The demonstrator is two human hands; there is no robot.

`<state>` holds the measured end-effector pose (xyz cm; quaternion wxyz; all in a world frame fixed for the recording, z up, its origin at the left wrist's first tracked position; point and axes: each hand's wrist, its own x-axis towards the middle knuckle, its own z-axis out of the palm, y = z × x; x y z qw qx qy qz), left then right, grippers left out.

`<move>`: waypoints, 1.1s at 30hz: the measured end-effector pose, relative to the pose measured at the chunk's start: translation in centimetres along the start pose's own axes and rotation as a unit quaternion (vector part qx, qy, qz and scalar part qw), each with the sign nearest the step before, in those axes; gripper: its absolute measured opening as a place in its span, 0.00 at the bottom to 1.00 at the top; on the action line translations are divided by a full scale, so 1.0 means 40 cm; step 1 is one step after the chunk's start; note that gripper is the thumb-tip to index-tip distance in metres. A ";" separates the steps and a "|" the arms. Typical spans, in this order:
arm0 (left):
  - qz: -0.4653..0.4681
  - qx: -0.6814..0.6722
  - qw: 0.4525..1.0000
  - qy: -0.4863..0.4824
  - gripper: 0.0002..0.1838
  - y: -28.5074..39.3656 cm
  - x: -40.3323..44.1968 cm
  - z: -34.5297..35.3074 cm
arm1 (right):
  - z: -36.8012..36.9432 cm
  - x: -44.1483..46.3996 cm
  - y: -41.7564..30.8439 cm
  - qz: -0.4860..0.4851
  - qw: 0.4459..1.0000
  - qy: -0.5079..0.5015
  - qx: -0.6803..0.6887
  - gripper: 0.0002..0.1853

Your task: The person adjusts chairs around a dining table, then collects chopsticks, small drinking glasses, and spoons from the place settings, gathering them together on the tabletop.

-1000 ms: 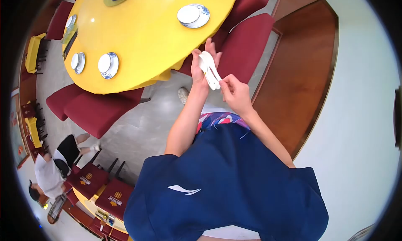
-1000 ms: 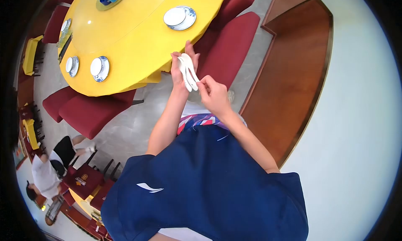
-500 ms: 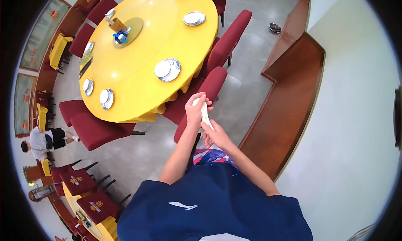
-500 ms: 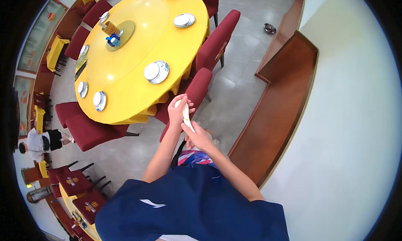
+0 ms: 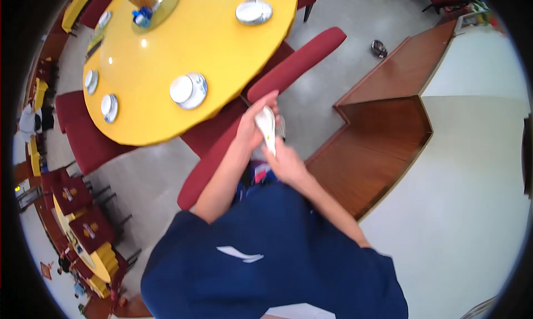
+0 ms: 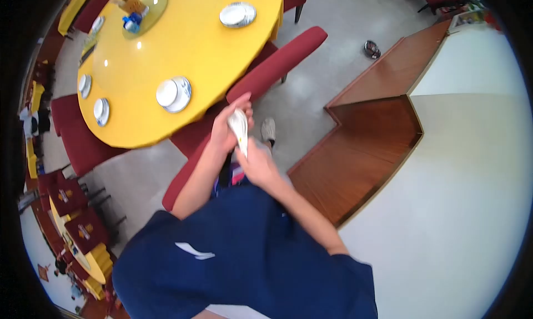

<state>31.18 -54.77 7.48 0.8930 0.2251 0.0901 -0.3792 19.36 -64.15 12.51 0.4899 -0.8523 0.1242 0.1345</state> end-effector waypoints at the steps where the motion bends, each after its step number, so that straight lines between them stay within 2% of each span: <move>1: -0.015 0.013 1.000 -0.011 0.28 -0.001 0.046 0.020 | -0.064 0.028 -0.019 0.040 0.997 -0.019 -0.062 0.17; 3: 0.001 -0.001 0.999 0.036 0.24 -0.001 0.124 0.099 | -0.167 0.098 -0.024 0.043 0.987 -0.018 -0.155 0.16; 4: 0.002 -0.004 0.999 0.044 0.24 -0.009 0.161 0.123 | -0.201 0.132 -0.009 0.009 0.982 0.001 -0.190 0.15; 6: 0.068 0.044 0.988 0.133 0.18 -0.013 0.237 0.173 | -0.267 0.190 -0.019 -0.016 0.976 -0.005 -0.217 0.15; 9: 0.090 0.005 0.984 0.157 0.16 0.012 0.323 0.227 | -0.356 0.280 -0.021 -0.071 0.966 -0.015 -0.249 0.15; 12: 0.117 -0.071 0.983 0.120 0.20 0.028 0.406 0.222 | -0.434 0.377 -0.010 -0.119 0.969 -0.051 -0.211 0.16; 14: 0.153 -0.105 0.977 0.110 0.21 0.027 0.452 0.247 | -0.488 0.445 0.002 -0.128 0.974 -0.115 -0.144 0.18; 16: 0.198 -0.110 0.974 0.033 0.28 0.032 0.488 0.285 | -0.537 0.494 0.010 -0.148 0.968 -0.173 -0.102 0.18; 17: 0.214 -0.106 0.970 0.037 0.28 0.036 0.504 0.303 | -0.564 0.525 0.009 -0.159 0.963 -0.208 -0.061 0.18; 20: 0.245 -0.114 0.963 0.017 0.40 0.031 0.555 0.320 | -0.629 0.605 0.014 -0.160 0.944 -0.290 0.010 0.18; 21: 0.255 -0.119 0.959 0.025 0.40 0.033 0.571 0.309 | -0.643 0.621 0.022 -0.158 0.933 -0.320 0.056 0.18; 23: 0.281 -0.138 0.950 -0.008 0.39 0.024 0.586 0.292 | -0.661 0.657 0.036 -0.144 0.921 -0.360 0.026 0.19; 25: 0.303 -0.137 0.942 0.032 0.41 0.025 0.601 0.312 | -0.669 0.697 0.040 -0.163 0.910 -0.380 0.012 0.17; 26: 0.313 -0.138 0.938 0.048 0.41 0.028 0.612 0.311 | -0.719 0.705 -0.042 -0.018 0.887 -0.461 -0.006 0.16; 28: 0.325 -0.138 0.933 0.066 0.41 0.036 0.635 0.309 | -0.718 0.743 -0.045 -0.007 0.879 -0.476 -0.005 0.16; 30: 0.346 -0.134 0.927 0.050 0.36 0.050 0.648 0.298 | -0.689 0.780 -0.027 0.015 0.875 -0.485 0.004 0.16; 32: 0.340 -0.144 0.929 0.037 0.33 0.084 0.661 0.267 | -0.647 0.821 -0.001 -0.122 0.897 -0.425 -0.011 0.17; 33: 0.348 -0.151 0.925 0.017 0.29 0.101 0.676 0.253 | -0.643 0.833 -0.003 -0.119 0.898 -0.424 -0.021 0.17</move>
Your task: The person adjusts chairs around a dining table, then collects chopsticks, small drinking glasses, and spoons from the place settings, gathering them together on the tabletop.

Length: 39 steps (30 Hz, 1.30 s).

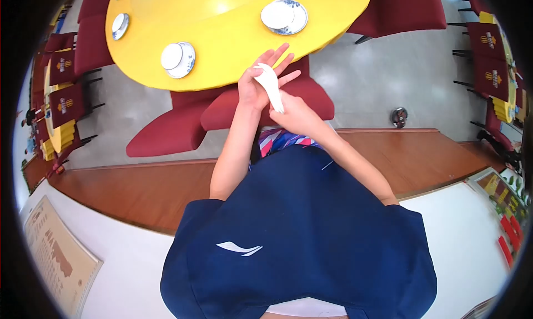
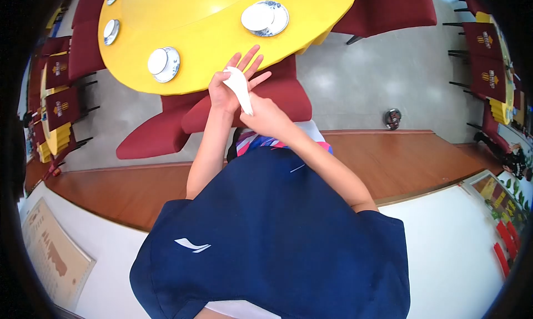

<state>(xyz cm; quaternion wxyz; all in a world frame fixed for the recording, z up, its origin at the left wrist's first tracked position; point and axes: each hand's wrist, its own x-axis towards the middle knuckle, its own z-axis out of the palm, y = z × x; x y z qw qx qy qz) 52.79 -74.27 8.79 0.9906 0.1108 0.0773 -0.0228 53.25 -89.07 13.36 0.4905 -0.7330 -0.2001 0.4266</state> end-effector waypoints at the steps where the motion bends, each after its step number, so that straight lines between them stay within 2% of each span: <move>1: 0.008 0.005 1.000 -0.004 0.26 0.003 0.022 -0.017 | -0.003 0.010 -0.002 -0.009 1.000 0.015 -0.014 0.16; 2: 0.009 -0.001 1.000 -0.022 0.26 0.007 0.036 -0.026 | -0.006 0.017 -0.013 -0.022 0.999 0.031 -0.031 0.16; 5: 0.011 -0.089 0.996 -0.006 0.24 -0.008 0.063 -0.058 | -0.039 0.058 -0.039 0.029 0.997 -0.005 -0.071 0.16; 7: 0.020 -0.103 0.991 0.085 0.16 -0.003 0.063 -0.077 | -0.049 0.086 -0.032 0.060 0.992 -0.033 -0.110 0.17; 8: 0.027 -0.109 0.990 0.084 0.16 0.003 0.067 -0.093 | -0.054 0.098 -0.038 0.061 0.990 -0.039 -0.117 0.17; 10: 0.041 -0.161 0.986 0.007 0.08 0.010 0.066 -0.126 | -0.058 0.111 -0.050 0.049 0.991 -0.073 -0.105 0.17; 11: 0.054 -0.123 0.988 0.072 0.08 0.025 0.061 -0.103 | -0.060 0.118 -0.059 0.016 0.990 -0.083 -0.109 0.17; 12: 0.064 -0.131 0.986 0.077 0.09 0.030 0.056 -0.117 | -0.079 0.130 -0.070 0.018 0.989 -0.091 -0.117 0.17; 14: 0.127 -0.177 0.969 0.115 0.12 0.039 0.051 -0.129 | -0.128 0.180 -0.091 0.152 0.958 -0.235 -0.068 0.16; 15: 0.155 -0.210 0.954 0.145 0.13 0.047 0.046 -0.134 | -0.151 0.202 -0.067 0.126 0.972 -0.194 -0.051 0.25; 18: 0.224 -0.276 0.918 0.175 0.16 0.047 0.032 -0.153 | -0.274 0.349 0.039 0.208 0.974 -0.056 0.065 0.24; 19: 0.235 -0.292 0.913 0.163 0.17 0.041 0.033 -0.158 | -0.316 0.405 0.086 0.214 0.976 0.025 0.036 0.26; 20: 0.244 -0.291 0.909 0.171 0.17 0.026 0.038 -0.159 | -0.353 0.461 0.134 0.205 0.973 0.082 -0.070 0.28; 21: 0.254 -0.303 0.902 0.175 0.15 0.012 0.047 -0.160 | -0.395 0.515 0.177 0.206 0.966 0.065 -0.144 0.30; 22: 0.264 -0.314 0.894 0.181 0.13 -0.003 0.059 -0.160 | -0.413 0.555 0.197 0.207 0.967 0.052 -0.142 0.30; 24: 0.277 -0.324 0.885 0.189 0.11 -0.023 0.094 -0.135 | -0.431 0.603 0.202 0.277 0.957 -0.056 -0.067 0.30; 26: 0.301 -0.345 0.870 0.184 0.11 -0.041 0.126 -0.106 | -0.430 0.636 0.222 0.270 0.959 -0.083 -0.018 0.27; 27: 0.304 -0.358 0.850 0.237 0.09 -0.048 0.143 -0.084 | -0.432 0.658 0.245 0.253 0.962 -0.104 0.029 0.25; 28: 0.316 -0.369 0.854 0.184 0.11 -0.062 0.157 -0.092 | -0.427 0.676 0.265 0.234 0.961 -0.125 0.074 0.23; 30: 0.349 -0.357 0.844 0.195 0.15 -0.101 0.208 -0.076 | -0.450 0.686 0.242 0.234 0.958 -0.152 0.069 0.19; 31: 0.358 -0.332 0.852 0.190 0.14 -0.115 0.232 -0.070 | -0.460 0.686 0.240 0.187 0.968 -0.155 0.063 0.18; 34: 0.427 -0.316 0.808 0.254 0.17 -0.162 0.325 -0.007 | -0.515 0.664 0.213 0.082 0.983 -0.159 0.038 0.16; 35: 0.444 -0.328 0.800 0.237 0.19 -0.170 0.341 0.012 | -0.523 0.645 0.201 0.030 0.989 -0.143 0.020 0.15; 36: 0.461 -0.310 0.799 0.229 0.21 -0.180 0.354 0.020 | -0.537 0.619 0.177 0.024 0.988 -0.152 0.019 0.15; 38: 0.474 -0.289 0.792 0.255 0.24 -0.189 0.389 0.039 | -0.586 0.553 0.121 -0.127 0.979 -0.128 -0.097 0.13; 39: 0.487 -0.290 0.786 0.249 0.25 -0.199 0.409 0.045 | -0.618 0.514 0.084 -0.149 0.970 -0.128 -0.146 0.11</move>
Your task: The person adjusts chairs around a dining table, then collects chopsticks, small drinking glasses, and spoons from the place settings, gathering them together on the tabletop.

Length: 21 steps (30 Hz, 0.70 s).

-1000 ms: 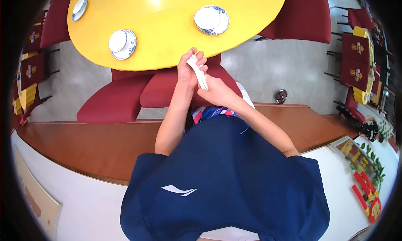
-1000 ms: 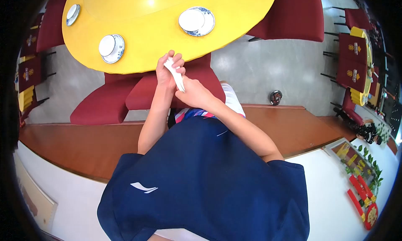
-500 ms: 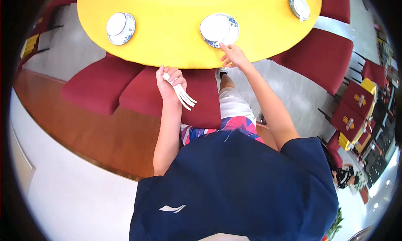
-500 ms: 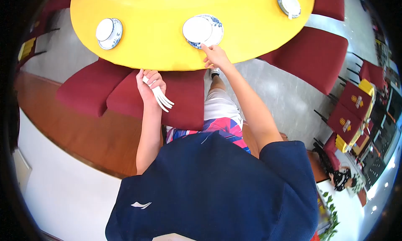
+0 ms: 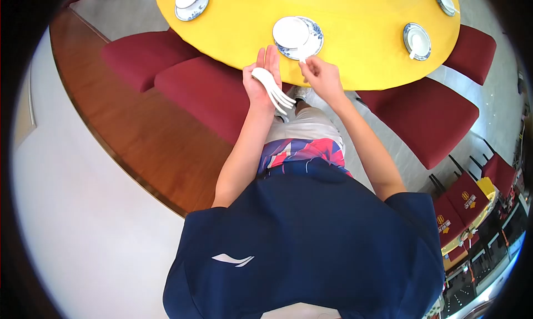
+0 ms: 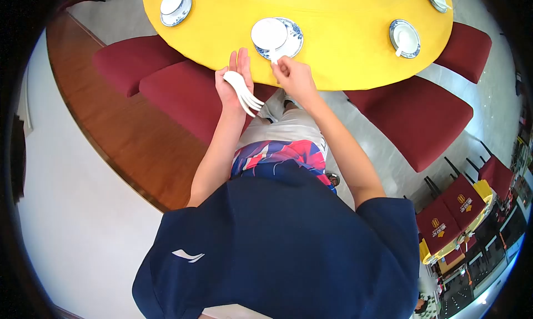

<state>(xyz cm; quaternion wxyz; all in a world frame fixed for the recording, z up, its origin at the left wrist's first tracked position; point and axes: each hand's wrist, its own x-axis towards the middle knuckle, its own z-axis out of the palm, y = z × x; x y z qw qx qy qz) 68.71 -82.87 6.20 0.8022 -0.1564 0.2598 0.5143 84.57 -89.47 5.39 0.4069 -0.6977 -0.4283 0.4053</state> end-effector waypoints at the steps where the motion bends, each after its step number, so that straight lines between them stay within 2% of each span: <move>1: -0.002 -0.003 1.000 -0.004 0.25 -0.018 -0.006 -0.001 | -0.029 -0.043 -0.042 -0.003 1.000 0.002 -0.004 0.11; 3: -0.016 0.054 0.998 -0.036 0.27 -0.052 -0.015 -0.012 | -0.079 -0.130 -0.105 -0.080 0.993 -0.054 -0.071 0.11; 4: -0.024 0.092 0.995 -0.040 0.29 -0.069 -0.020 -0.022 | -0.094 -0.170 -0.120 -0.080 0.992 -0.049 -0.078 0.11; 6: -0.048 0.119 0.990 -0.066 0.30 -0.116 -0.061 -0.009 | -0.118 -0.241 -0.138 -0.146 0.974 -0.063 -0.162 0.11; 8: -0.091 0.137 0.980 -0.109 0.31 -0.139 -0.095 -0.018 | -0.126 -0.297 -0.147 -0.140 0.971 -0.063 -0.184 0.11; 11: -0.111 0.122 0.981 -0.103 0.30 -0.172 -0.156 -0.052 | -0.134 -0.379 -0.169 -0.146 0.961 -0.072 -0.224 0.11; 13: -0.124 0.096 0.985 -0.078 0.27 -0.190 -0.191 -0.083 | -0.137 -0.430 -0.171 -0.181 0.934 -0.078 -0.298 0.11; 15: -0.200 -0.016 0.979 -0.028 0.20 -0.200 -0.210 -0.134 | -0.133 -0.479 -0.155 -0.168 0.923 -0.075 -0.338 0.10; 16: -0.204 -0.022 0.978 -0.024 0.20 -0.208 -0.218 -0.164 | -0.131 -0.509 -0.146 -0.158 0.913 -0.073 -0.369 0.10; 18: -0.256 -0.078 0.961 -0.065 0.12 -0.230 -0.237 -0.210 | -0.133 -0.557 -0.126 -0.146 0.910 -0.067 -0.382 0.13; 20: -0.245 -0.080 0.965 -0.046 0.09 -0.246 -0.252 -0.215 | -0.134 -0.574 -0.121 -0.142 0.907 -0.055 -0.393 0.16; 21: -0.230 -0.078 0.970 -0.027 0.06 -0.257 -0.270 -0.212 | -0.136 -0.595 -0.117 -0.104 0.917 -0.058 -0.380 0.20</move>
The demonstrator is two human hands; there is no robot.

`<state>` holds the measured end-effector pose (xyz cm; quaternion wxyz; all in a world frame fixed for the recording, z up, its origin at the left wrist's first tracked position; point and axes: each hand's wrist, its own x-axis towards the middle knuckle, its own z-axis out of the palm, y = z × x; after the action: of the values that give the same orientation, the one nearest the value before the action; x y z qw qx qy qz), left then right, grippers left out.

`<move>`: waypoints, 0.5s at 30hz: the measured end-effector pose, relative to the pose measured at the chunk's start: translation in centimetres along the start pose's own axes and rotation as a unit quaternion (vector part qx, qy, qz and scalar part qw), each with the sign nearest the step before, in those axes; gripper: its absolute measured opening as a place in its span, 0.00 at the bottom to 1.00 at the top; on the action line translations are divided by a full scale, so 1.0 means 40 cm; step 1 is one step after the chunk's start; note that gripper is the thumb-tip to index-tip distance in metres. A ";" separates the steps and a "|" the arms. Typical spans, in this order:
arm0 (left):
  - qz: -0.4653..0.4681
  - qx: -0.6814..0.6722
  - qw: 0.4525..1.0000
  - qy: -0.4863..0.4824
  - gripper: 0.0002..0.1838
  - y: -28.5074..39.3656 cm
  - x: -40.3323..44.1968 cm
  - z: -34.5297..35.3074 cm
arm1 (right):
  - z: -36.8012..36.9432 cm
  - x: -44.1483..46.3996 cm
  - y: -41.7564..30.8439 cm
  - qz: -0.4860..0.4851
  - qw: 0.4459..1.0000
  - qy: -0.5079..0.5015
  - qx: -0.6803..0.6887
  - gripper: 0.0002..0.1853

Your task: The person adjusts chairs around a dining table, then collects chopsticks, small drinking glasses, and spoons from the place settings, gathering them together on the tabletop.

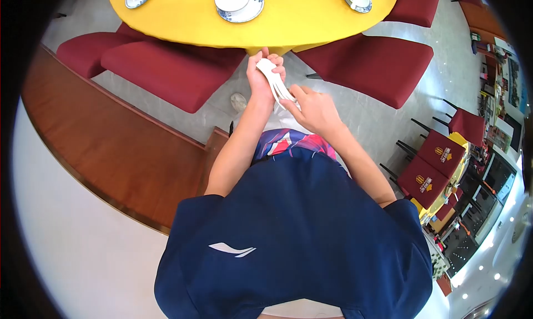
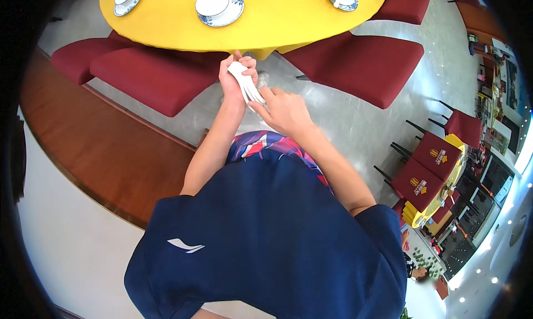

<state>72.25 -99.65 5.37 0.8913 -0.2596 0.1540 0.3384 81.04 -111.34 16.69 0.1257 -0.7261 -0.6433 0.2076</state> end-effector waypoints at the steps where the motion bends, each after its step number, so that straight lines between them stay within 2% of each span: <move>1: 0.023 0.025 0.999 0.007 0.06 -0.016 -0.007 0.008 | 0.001 -0.013 -0.004 0.033 0.999 -0.015 0.019 0.24; 2: 0.026 0.026 0.999 0.002 0.06 -0.027 -0.013 0.004 | 0.002 -0.023 -0.010 0.028 0.999 -0.012 0.018 0.24; 4: 0.018 0.066 0.997 -0.035 0.07 -0.051 -0.014 0.012 | -0.006 -0.025 -0.016 0.096 0.989 -0.079 0.076 0.32; 5: 0.028 0.086 0.995 -0.044 0.08 -0.059 -0.010 0.024 | 0.000 -0.018 -0.004 0.120 0.981 -0.096 0.121 0.28; 8: 0.023 0.104 0.993 -0.051 0.06 -0.135 0.010 0.030 | -0.005 -0.038 0.073 0.128 0.979 -0.077 0.142 0.28; 9: 0.026 0.109 0.989 -0.092 0.07 -0.156 0.032 0.013 | -0.047 -0.046 0.084 0.137 0.976 -0.090 0.146 0.25; 12: 0.022 0.094 0.994 -0.058 0.09 -0.220 0.080 -0.018 | -0.085 -0.073 0.187 0.104 0.978 -0.116 0.138 0.29; 13: 0.027 0.094 0.994 -0.055 0.10 -0.254 0.090 -0.031 | -0.101 -0.092 0.230 0.083 0.980 -0.092 0.157 0.26; 14: 0.049 0.086 0.995 -0.012 0.10 -0.303 0.088 -0.024 | -0.123 -0.105 0.288 0.080 0.979 -0.095 0.160 0.26; 15: 0.056 0.099 0.992 -0.047 0.10 -0.325 0.099 -0.067 | -0.143 -0.109 0.350 0.083 0.975 -0.091 0.183 0.27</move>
<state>83.74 -107.37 6.07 0.8986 -0.1447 0.1593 0.3825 95.66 -117.12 16.04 0.1800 -0.7198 -0.5407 0.3963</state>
